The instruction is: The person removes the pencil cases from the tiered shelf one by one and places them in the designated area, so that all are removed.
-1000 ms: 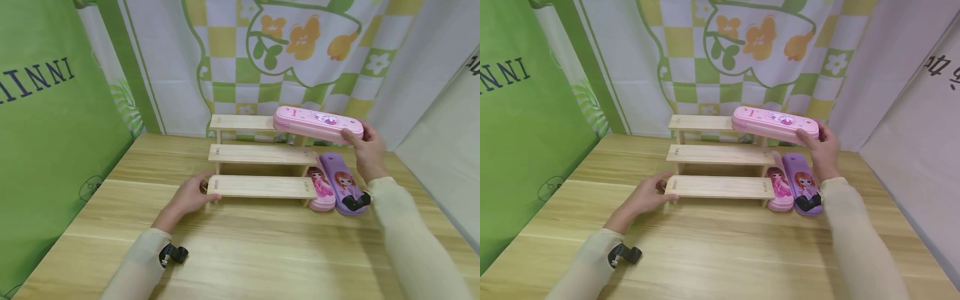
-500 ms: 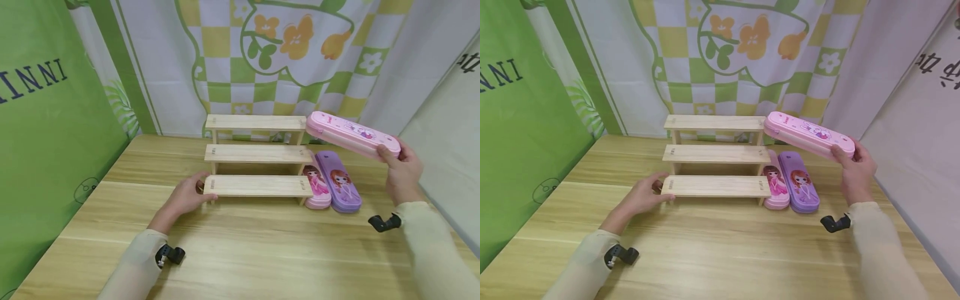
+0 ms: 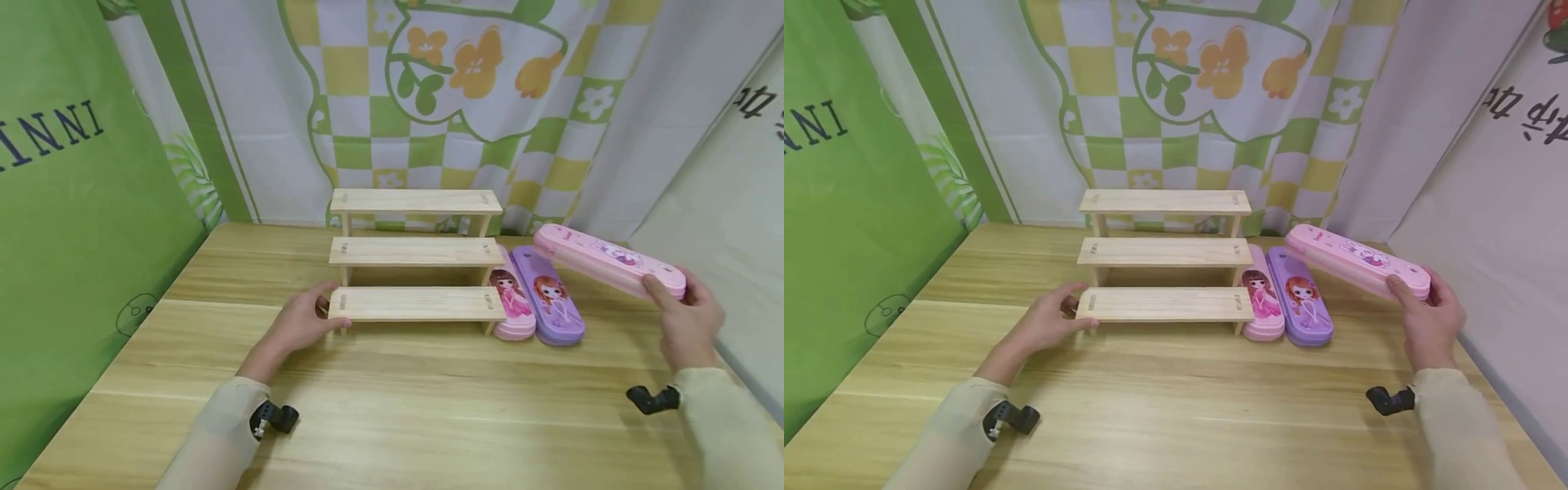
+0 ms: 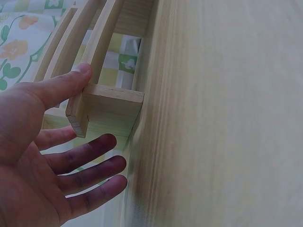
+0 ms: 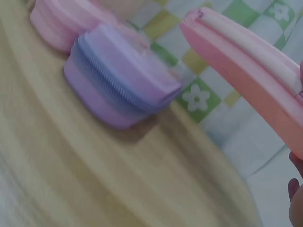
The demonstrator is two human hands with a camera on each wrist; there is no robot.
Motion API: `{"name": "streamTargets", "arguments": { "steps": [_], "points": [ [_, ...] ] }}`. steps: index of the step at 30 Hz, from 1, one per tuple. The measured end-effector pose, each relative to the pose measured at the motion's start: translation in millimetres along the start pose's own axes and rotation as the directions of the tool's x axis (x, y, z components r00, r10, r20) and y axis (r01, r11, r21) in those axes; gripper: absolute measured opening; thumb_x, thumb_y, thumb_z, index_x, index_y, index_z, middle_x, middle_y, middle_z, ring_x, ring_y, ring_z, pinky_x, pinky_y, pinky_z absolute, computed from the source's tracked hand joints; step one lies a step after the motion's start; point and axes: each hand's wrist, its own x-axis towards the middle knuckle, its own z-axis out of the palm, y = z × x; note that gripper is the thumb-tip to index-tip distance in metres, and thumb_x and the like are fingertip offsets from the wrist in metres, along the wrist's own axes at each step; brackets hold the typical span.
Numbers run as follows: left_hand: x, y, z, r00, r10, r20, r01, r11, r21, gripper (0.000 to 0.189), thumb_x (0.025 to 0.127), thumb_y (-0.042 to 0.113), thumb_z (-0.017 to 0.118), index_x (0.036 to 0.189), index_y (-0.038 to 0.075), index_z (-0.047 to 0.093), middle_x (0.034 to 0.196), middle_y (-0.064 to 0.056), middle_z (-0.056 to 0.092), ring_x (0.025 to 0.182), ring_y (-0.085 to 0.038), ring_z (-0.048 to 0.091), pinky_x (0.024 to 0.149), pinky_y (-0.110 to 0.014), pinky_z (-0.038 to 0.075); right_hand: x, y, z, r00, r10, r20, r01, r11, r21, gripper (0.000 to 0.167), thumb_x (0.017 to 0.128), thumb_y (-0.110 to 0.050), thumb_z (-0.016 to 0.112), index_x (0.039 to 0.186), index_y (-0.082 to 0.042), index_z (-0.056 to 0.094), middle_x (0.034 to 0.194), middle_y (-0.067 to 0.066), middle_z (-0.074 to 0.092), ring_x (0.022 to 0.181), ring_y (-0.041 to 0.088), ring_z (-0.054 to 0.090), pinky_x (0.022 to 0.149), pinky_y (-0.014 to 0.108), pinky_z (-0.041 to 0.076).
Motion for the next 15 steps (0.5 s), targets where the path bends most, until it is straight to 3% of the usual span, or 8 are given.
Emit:
{"name": "streamTargets", "arguments": {
  "steps": [8,15],
  "points": [
    [-0.6,0.1,0.6,1.0,-0.006,-0.009,0.006,1.0,-0.001,0.08,0.084,0.04,0.082,0.149,0.01,0.047,0.114,-0.017,0.069,0.101,-0.03,0.066,0.084,-0.045,0.054,7.0,14.8,-19.7,0.993,0.034,-0.109,-0.056,0.978,-0.2,0.07,0.073,-0.013,0.092,0.137,-0.013,0.063,0.102,-0.015,0.063,0.095,-0.002,0.055,0.071,0.002,0.047],
    [-0.5,-0.4,0.2,1.0,-0.009,-0.005,0.009,1.0,-0.007,0.08,0.084,0.04,0.082,0.15,0.011,0.046,0.113,-0.016,0.069,0.098,-0.027,0.066,0.082,-0.042,0.055,12.7,28.8,-26.4,0.984,0.046,-0.171,-0.093,0.957,-0.274,0.071,0.071,-0.022,0.094,0.135,-0.014,0.064,0.097,-0.019,0.062,0.097,-0.003,0.054,0.076,0.002,0.043]
  ]
}}
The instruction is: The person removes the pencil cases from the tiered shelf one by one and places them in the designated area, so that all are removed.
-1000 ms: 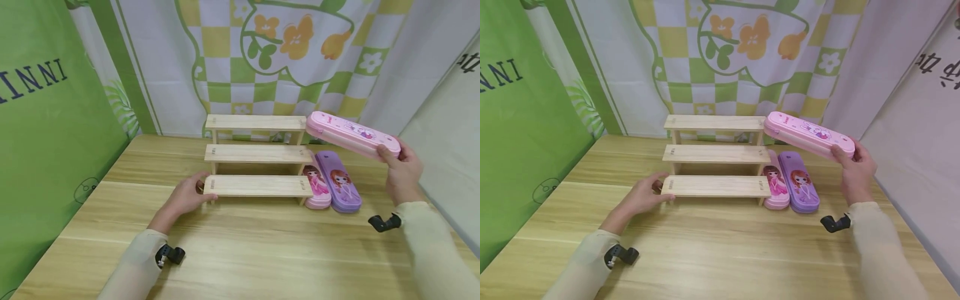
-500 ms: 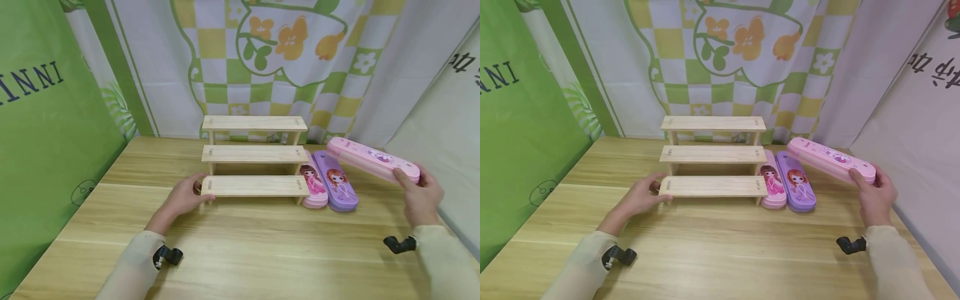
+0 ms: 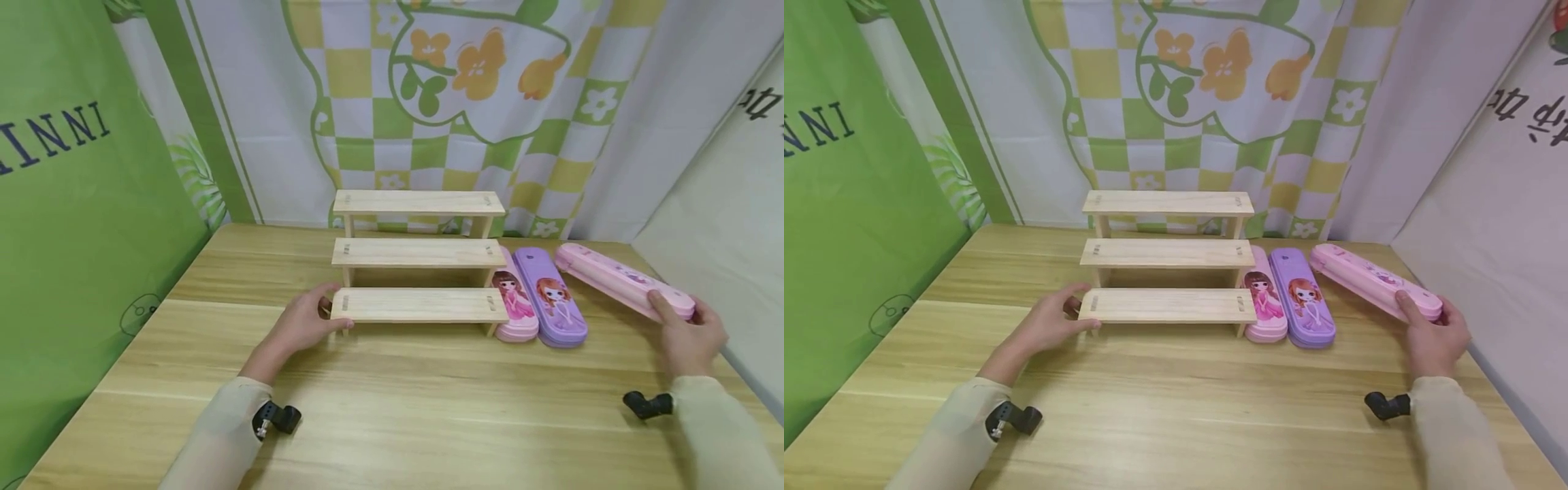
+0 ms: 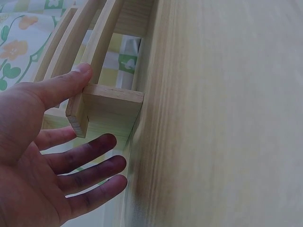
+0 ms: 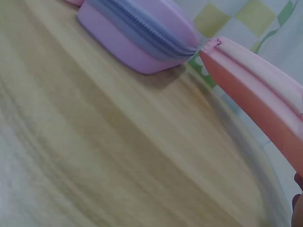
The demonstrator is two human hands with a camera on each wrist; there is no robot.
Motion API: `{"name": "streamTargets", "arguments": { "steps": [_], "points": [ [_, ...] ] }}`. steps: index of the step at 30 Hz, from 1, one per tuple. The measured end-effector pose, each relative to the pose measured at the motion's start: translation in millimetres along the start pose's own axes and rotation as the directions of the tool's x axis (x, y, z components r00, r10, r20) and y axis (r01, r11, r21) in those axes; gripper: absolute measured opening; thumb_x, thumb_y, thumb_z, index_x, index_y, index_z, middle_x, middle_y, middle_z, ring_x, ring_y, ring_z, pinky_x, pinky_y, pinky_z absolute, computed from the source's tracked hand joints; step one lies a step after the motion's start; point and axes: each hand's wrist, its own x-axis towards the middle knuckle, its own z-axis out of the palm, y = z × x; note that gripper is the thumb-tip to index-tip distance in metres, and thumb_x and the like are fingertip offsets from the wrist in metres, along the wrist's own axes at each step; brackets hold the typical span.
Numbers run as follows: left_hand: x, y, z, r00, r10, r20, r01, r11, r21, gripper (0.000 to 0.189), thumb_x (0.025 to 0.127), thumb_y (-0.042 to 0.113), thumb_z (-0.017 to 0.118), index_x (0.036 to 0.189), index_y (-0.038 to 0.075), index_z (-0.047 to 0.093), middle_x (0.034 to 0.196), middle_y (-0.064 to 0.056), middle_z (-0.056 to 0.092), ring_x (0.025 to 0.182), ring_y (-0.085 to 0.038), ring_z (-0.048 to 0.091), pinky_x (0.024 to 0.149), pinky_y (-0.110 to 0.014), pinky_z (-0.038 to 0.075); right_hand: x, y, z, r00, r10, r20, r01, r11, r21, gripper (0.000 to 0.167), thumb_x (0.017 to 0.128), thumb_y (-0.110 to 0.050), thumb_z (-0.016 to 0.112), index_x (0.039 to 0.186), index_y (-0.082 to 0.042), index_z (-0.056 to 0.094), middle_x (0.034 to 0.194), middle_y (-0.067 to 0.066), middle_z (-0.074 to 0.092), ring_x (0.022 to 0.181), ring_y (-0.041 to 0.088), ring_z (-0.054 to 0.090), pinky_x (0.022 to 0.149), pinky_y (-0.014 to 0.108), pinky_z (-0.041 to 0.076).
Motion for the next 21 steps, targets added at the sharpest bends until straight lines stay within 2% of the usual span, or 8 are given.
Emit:
{"name": "streamTargets", "arguments": {
  "steps": [4,7,8,11,15,16,18,21],
  "points": [
    [0.5,-0.3,-0.1,1.0,0.0,0.003,0.0,1.0,-0.001,0.081,0.084,0.041,0.082,0.15,0.011,0.046,0.113,-0.015,0.07,0.097,-0.027,0.066,0.081,-0.041,0.055,-1.2,5.5,1.7,0.999,0.042,-0.006,-0.042,0.997,-0.061,0.083,0.069,-0.029,0.095,0.143,-0.017,0.057,0.117,-0.02,0.061,0.114,-0.003,0.052,0.094,0.002,0.04],
    [0.7,-0.4,-0.2,1.0,-0.003,0.006,0.003,1.0,-0.001,0.081,0.084,0.041,0.082,0.15,0.011,0.046,0.113,-0.015,0.07,0.096,-0.026,0.066,0.08,-0.04,0.055,-4.1,6.6,2.8,0.997,0.081,-0.007,-0.081,0.99,-0.112,0.095,0.068,-0.034,0.095,0.15,-0.019,0.048,0.138,-0.017,0.053,0.129,-0.002,0.045,0.109,0.008,0.033],
    [0.7,-0.3,-0.3,1.0,-0.001,0.008,0.001,1.0,-0.002,0.08,0.084,0.041,0.082,0.15,0.011,0.046,0.113,-0.015,0.07,0.096,-0.026,0.066,0.08,-0.04,0.055,-5.0,6.5,2.7,0.996,0.091,-0.006,-0.091,0.988,-0.126,0.098,0.067,-0.034,0.095,0.151,-0.02,0.046,0.141,-0.017,0.051,0.129,-0.001,0.044,0.11,0.009,0.032],
    [0.8,0.8,-0.4,1.0,-0.007,0.007,0.007,1.0,-0.003,0.08,0.084,0.04,0.082,0.15,0.012,0.046,0.112,-0.014,0.07,0.094,-0.025,0.065,0.078,-0.039,0.054,-8.4,6.7,0.5,0.994,0.107,0.002,-0.105,0.975,-0.196,0.104,0.066,-0.038,0.095,0.154,-0.019,0.043,0.129,-0.021,0.051,0.122,-0.002,0.044,0.104,0.008,0.035],
    [0.6,2.1,-1.2,1.0,-0.009,0.012,0.009,1.0,-0.007,0.08,0.084,0.04,0.082,0.15,0.012,0.046,0.11,-0.013,0.07,0.093,-0.024,0.065,0.077,-0.038,0.054,-12.3,8.5,-6.2,0.994,0.088,0.071,-0.066,0.962,-0.265,0.1,0.069,-0.036,0.094,0.153,-0.018,0.044,0.104,-0.024,0.05,0.105,-0.005,0.045,0.08,0.004,0.037],
    [0.4,2.5,-1.4,1.0,-0.011,0.013,0.011,1.0,-0.007,0.08,0.084,0.039,0.082,0.15,0.012,0.046,0.11,-0.013,0.07,0.093,-0.023,0.065,0.077,-0.038,0.054,-13.4,9.1,-7.8,0.992,0.072,0.104,-0.037,0.952,-0.305,0.098,0.071,-0.037,0.093,0.153,-0.017,0.044,0.103,-0.025,0.051,0.103,-0.006,0.046,0.078,0.003,0.037],
    [-0.1,3.0,-1.9,1.0,-0.014,0.015,0.014,1.0,-0.009,0.079,0.084,0.039,0.082,0.15,0.012,0.046,0.11,-0.013,0.07,0.093,-0.023,0.066,0.077,-0.038,0.054,-16.1,10.7,-10.7,0.983,0.039,0.178,0.038,0.911,-0.411,0.095,0.075,-0.041,0.089,0.154,-0.017,0.043,0.117,-0.017,0.06,0.107,-0.003,0.048,0.081,0.004,0.037],
    [-0.8,3.3,-2.5,1.0,-0.019,0.015,0.019,1.0,-0.005,0.079,0.084,0.039,0.082,0.149,0.012,0.046,0.11,-0.013,0.069,0.093,-0.023,0.066,0.078,-0.038,0.054,-21.4,12.9,-12.0,0.959,-0.002,0.285,0.166,0.818,-0.551,0.093,0.08,-0.049,0.082,0.156,-0.016,0.039,0.145,0.0,0.055,0.117,0.002,0.048,0.091,0.008,0.036]
  ]
}}
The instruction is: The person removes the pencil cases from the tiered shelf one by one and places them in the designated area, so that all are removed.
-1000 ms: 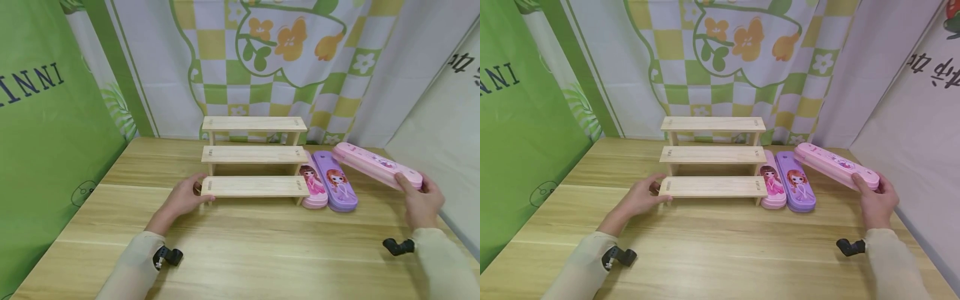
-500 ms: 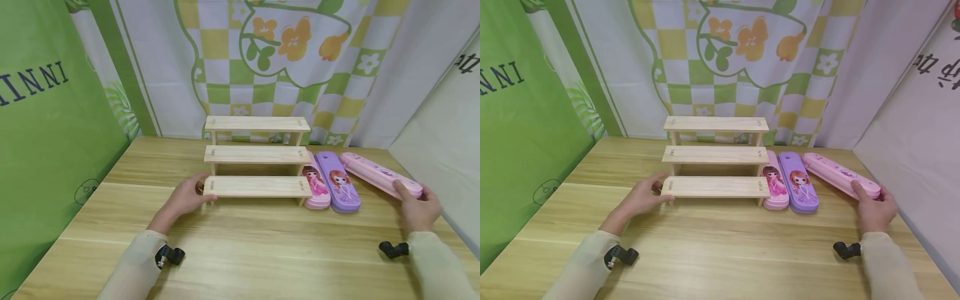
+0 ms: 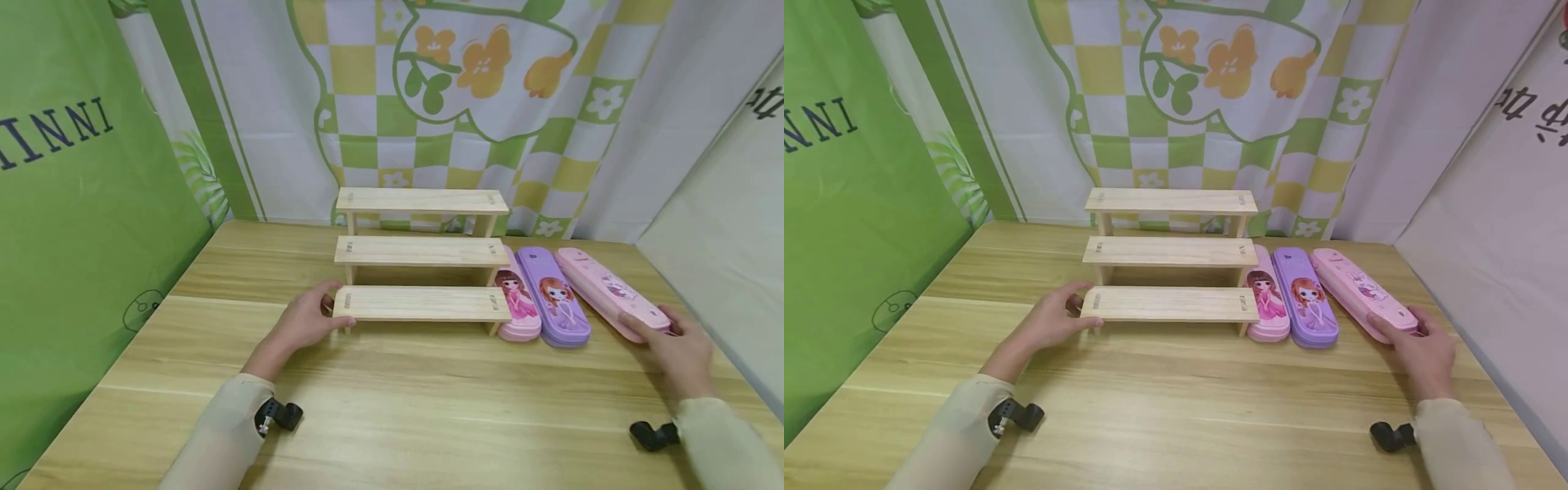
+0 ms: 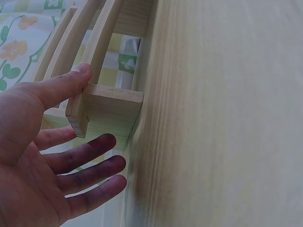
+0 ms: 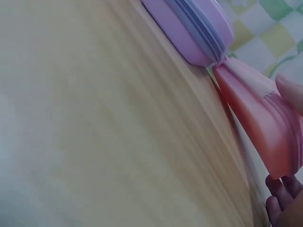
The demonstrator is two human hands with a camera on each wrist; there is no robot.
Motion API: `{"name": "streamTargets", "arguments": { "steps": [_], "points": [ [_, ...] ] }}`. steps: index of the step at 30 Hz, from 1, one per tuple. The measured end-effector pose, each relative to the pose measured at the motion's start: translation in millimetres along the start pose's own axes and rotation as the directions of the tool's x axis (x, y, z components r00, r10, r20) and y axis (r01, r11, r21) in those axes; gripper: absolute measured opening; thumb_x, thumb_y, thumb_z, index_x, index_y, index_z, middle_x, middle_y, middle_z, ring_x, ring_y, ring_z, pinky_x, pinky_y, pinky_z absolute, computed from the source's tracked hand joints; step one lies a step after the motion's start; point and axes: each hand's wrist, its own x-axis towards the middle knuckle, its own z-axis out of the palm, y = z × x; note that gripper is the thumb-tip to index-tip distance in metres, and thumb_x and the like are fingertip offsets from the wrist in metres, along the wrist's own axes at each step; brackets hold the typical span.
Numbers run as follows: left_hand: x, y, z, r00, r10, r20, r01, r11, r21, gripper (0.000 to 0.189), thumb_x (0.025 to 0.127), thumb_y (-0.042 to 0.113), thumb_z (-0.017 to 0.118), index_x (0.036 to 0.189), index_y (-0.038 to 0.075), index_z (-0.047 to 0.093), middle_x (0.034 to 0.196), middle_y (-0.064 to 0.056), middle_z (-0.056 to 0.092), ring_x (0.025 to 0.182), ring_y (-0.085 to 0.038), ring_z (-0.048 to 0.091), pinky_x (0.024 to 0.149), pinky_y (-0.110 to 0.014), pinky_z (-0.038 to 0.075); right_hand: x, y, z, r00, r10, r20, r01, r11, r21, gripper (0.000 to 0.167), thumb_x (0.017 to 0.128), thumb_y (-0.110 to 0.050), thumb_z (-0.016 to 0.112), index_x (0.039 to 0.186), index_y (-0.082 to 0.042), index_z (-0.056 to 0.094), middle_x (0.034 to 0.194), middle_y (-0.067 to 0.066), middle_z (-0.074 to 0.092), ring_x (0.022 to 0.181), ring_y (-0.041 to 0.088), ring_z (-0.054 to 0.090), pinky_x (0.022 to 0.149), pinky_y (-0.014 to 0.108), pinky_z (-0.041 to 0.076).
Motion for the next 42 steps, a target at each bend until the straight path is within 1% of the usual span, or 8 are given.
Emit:
{"name": "streamTargets", "arguments": {
  "steps": [2,6,8,16,28,38,40,42],
  "points": [
    [0.2,-0.1,-0.3,1.0,-0.001,0.001,0.001,1.0,0.002,0.079,0.084,0.039,0.082,0.15,0.012,0.046,0.111,-0.013,0.069,0.092,-0.023,0.066,0.078,-0.038,0.054,-3.6,0.3,1.6,0.997,-0.062,0.038,0.066,0.991,-0.114,0.093,0.083,-0.055,0.078,0.157,-0.014,0.038,0.155,0.01,0.045,0.117,0.004,0.048,0.091,0.011,0.035],
    [0.2,0.4,-0.1,1.0,-0.001,-0.001,0.001,1.0,0.005,0.079,0.084,0.039,0.082,0.149,0.012,0.046,0.111,-0.013,0.069,0.091,-0.022,0.066,0.077,-0.038,0.054,-9.7,-0.5,5.2,0.983,-0.161,0.084,0.175,0.965,-0.197,0.089,0.085,-0.053,0.077,0.153,-0.006,0.042,0.147,0.025,0.05,0.096,-0.007,0.043,0.076,0.011,0.033],
    [0.3,0.6,0.3,1.0,0.001,-0.002,-0.001,1.0,0.004,0.079,0.084,0.039,0.082,0.149,0.012,0.047,0.11,-0.013,0.069,0.09,-0.022,0.065,0.076,-0.037,0.054,-13.3,-2.2,7.5,0.979,-0.18,0.099,0.197,0.958,-0.209,0.091,0.084,-0.052,0.078,0.153,-0.005,0.042,0.144,0.028,0.052,0.091,-0.013,0.039,0.071,0.009,0.034],
    [0.8,0.9,2.1,1.0,0.003,-0.006,-0.003,1.0,0.007,0.079,0.084,0.039,0.083,0.149,0.012,0.047,0.109,-0.013,0.069,0.09,-0.022,0.065,0.076,-0.037,0.054,-24.1,-7.6,15.8,0.977,-0.184,0.107,0.204,0.953,-0.224,0.093,0.082,-0.052,0.08,0.153,-0.004,0.042,0.133,0.029,0.059,0.081,-0.015,0.041,0.065,0.011,0.038],
    [1.4,1.2,2.1,1.0,-0.003,-0.005,0.003,1.0,0.003,0.078,0.084,0.039,0.082,0.149,0.012,0.047,0.109,-0.012,0.068,0.09,-0.022,0.065,0.076,-0.037,0.054,-26.9,-9.5,16.3,0.972,-0.191,0.14,0.223,0.938,-0.266,0.094,0.085,-0.054,0.076,0.154,-0.003,0.038,0.141,0.034,0.052,0.09,-0.004,0.044,0.07,0.016,0.035],
    [2.6,0.3,6.1,1.0,0.0,-0.001,0.0,1.0,0.007,0.079,0.084,0.039,0.083,0.149,0.012,0.047,0.108,-0.011,0.068,0.088,-0.02,0.064,0.075,-0.035,0.053,-28.9,-6.3,14.8,0.968,-0.196,0.154,0.229,0.943,-0.243,0.092,0.087,-0.052,0.075,0.153,-0.001,0.038,0.142,0.034,0.051,0.084,-0.014,0.038,0.067,0.01,0.036],
    [2.7,0.1,6.6,1.0,0.003,-0.002,-0.003,1.0,0.009,0.079,0.083,0.039,0.083,0.149,0.012,0.047,0.107,-0.011,0.068,0.087,-0.02,0.064,0.074,-0.034,0.052,-28.4,-6.1,14.6,0.969,-0.191,0.156,0.226,0.941,-0.252,0.092,0.087,-0.052,0.075,0.153,0.0,0.038,0.142,0.034,0.051,0.086,-0.01,0.043,0.068,0.012,0.037],
    [2.8,0.0,6.8,1.0,0.005,-0.003,-0.005,1.0,0.009,0.079,0.083,0.039,0.083,0.149,0.012,0.048,0.106,-0.011,0.068,0.086,-0.02,0.063,0.073,-0.034,0.052,-27.5,-7.0,14.6,0.971,-0.182,0.157,0.22,0.938,-0.268,0.093,0.088,-0.053,0.073,0.153,0.001,0.037,0.143,0.034,0.049,0.094,0.004,0.053,0.074,0.018,0.042]
  ]
}}
